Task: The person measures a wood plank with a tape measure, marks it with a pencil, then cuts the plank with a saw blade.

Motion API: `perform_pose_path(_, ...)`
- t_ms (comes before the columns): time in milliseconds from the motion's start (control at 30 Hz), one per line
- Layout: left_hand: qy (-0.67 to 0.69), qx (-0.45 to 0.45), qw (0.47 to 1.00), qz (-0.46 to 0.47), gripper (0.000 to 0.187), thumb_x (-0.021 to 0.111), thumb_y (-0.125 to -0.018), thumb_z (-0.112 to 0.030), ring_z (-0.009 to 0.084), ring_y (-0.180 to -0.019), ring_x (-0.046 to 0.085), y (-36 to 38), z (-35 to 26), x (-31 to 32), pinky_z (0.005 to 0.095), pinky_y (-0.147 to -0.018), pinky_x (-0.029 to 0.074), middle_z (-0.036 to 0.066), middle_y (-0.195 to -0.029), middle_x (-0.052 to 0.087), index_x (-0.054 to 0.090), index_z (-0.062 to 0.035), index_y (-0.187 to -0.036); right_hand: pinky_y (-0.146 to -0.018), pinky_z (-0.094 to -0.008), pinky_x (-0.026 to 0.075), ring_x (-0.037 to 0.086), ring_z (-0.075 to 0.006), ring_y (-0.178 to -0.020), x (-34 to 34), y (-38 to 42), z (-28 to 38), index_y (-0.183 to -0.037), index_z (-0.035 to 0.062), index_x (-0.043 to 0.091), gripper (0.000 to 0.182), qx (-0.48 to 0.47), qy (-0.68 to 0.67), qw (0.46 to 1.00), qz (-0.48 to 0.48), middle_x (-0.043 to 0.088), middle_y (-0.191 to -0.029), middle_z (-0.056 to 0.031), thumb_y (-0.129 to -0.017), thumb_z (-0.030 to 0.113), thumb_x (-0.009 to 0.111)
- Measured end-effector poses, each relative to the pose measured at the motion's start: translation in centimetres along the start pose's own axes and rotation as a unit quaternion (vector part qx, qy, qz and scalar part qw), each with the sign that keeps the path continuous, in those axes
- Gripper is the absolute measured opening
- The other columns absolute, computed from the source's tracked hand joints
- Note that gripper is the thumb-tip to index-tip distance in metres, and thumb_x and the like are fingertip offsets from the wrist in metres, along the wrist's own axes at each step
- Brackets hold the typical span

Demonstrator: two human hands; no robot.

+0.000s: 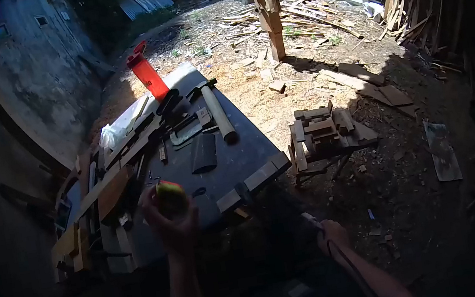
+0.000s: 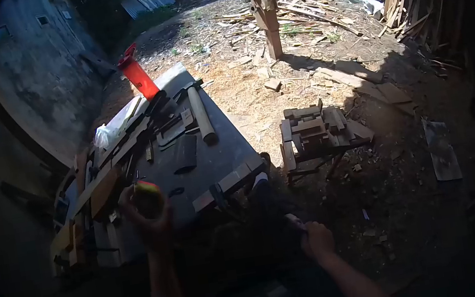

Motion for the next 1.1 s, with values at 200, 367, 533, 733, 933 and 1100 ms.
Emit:
perform_pose_path(200, 0.1, -0.17, 0.969, 0.145, 0.082, 0.088, -0.076, -0.027, 0.0268, -0.121, 0.056, 16.3, -3.1, -0.3, 0.0405, -0.101, 0.048, 0.014, -0.13, 0.052, 0.044, -0.0058, -0.141, -0.077, -0.0547, 0.052, 0.065, -0.043, -0.088, 0.2, 0.9, -1.3, -0.101, 0.0066, 0.061, 0.021, -0.021, -0.04, 0.997, -0.057, 0.066, -0.092, -0.0202, -0.085, 0.018, 0.066)
perform_pose_path(367, 0.163, -0.239, 0.863, 0.413, 0.086, 0.093, -0.074, -0.04, 0.032, -0.116, 0.063, 22.5, -0.7, 11.1, 0.0409, -0.099, 0.052, 0.017, -0.124, 0.059, 0.044, -0.007, -0.137, -0.073, -0.0543, 0.053, 0.068, -0.0471, -0.083, -0.2, 0.6, -1.7, -0.104, 0.0069, 0.06, 0.024, 0.05, -0.056, 0.997, -0.033, 0.068, -0.089, -0.0225, -0.087, 0.021, 0.07)
perform_pose_path(533, 0.12, -0.302, 0.857, 0.399, 0.086, 0.083, -0.082, -0.055, 0.0327, -0.12, 0.063, 24.2, 3.0, 19.6, 0.0414, -0.099, 0.052, 0.021, -0.128, 0.061, 0.043, -0.0016, -0.136, -0.077, -0.0378, 0.055, 0.072, -0.0248, -0.088, 3.0, -2.6, 2.2, -0.127, 0.0045, 0.062, 0.043, 0.062, -0.221, 0.961, 0.154, 0.073, -0.095, -0.0128, -0.093, 0.029, 0.071)
perform_pose_path(733, 0.261, -0.369, 0.791, 0.413, 0.069, 0.072, -0.094, -0.054, 0.0241, -0.113, 0.068, 27.3, 6.0, 23.0, 0.0368, -0.096, 0.054, 0.018, -0.122, 0.069, 0.053, 0.0007, -0.133, -0.082, -0.0295, 0.055, 0.067, -0.0133, -0.1, 14.1, -1.5, 0.1, -0.131, 0.003, 0.061, 0.045, 0.175, -0.49, 0.794, 0.314, 0.069, -0.113, -0.0049, -0.097, 0.03, 0.072)
perform_pose_path(933, 0.332, -0.402, 0.714, 0.467, 0.064, 0.073, -0.097, -0.042, 0.0228, -0.113, 0.067, 28.8, 5.5, 25.0, 0.0355, -0.096, 0.055, 0.017, -0.125, 0.069, 0.053, 0.0026, -0.138, -0.086, -0.0319, 0.057, 0.069, -0.0151, -0.104, 12.6, -1.0, 1.1, -0.139, 0.0054, 0.057, 0.049, 0.258, -0.592, 0.712, 0.277, 0.069, -0.118, -0.0061, -0.099, 0.028, 0.071)
perform_pose_path(1100, 0.45, -0.449, 0.639, 0.433, 0.063, 0.078, -0.094, -0.032, 0.0243, -0.111, 0.068, 31.7, 7.1, 27.6, 0.0364, -0.09, 0.059, 0.02, -0.125, 0.068, 0.051, 0.0035, -0.139, -0.085, -0.0334, 0.059, 0.071, -0.0191, -0.104, 12.2, -1.8, 0.6, -0.142, 0.0091, 0.054, 0.05, 0.264, -0.624, 0.698, 0.231, 0.07, -0.121, -0.0063, -0.099, 0.03, 0.069)
Point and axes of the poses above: each hand's wrist, its own y-axis away from the middle knuckle, its own x-axis out of the palm, z = x × y, the point moved 10 cm from there along -y, towards the middle knuckle
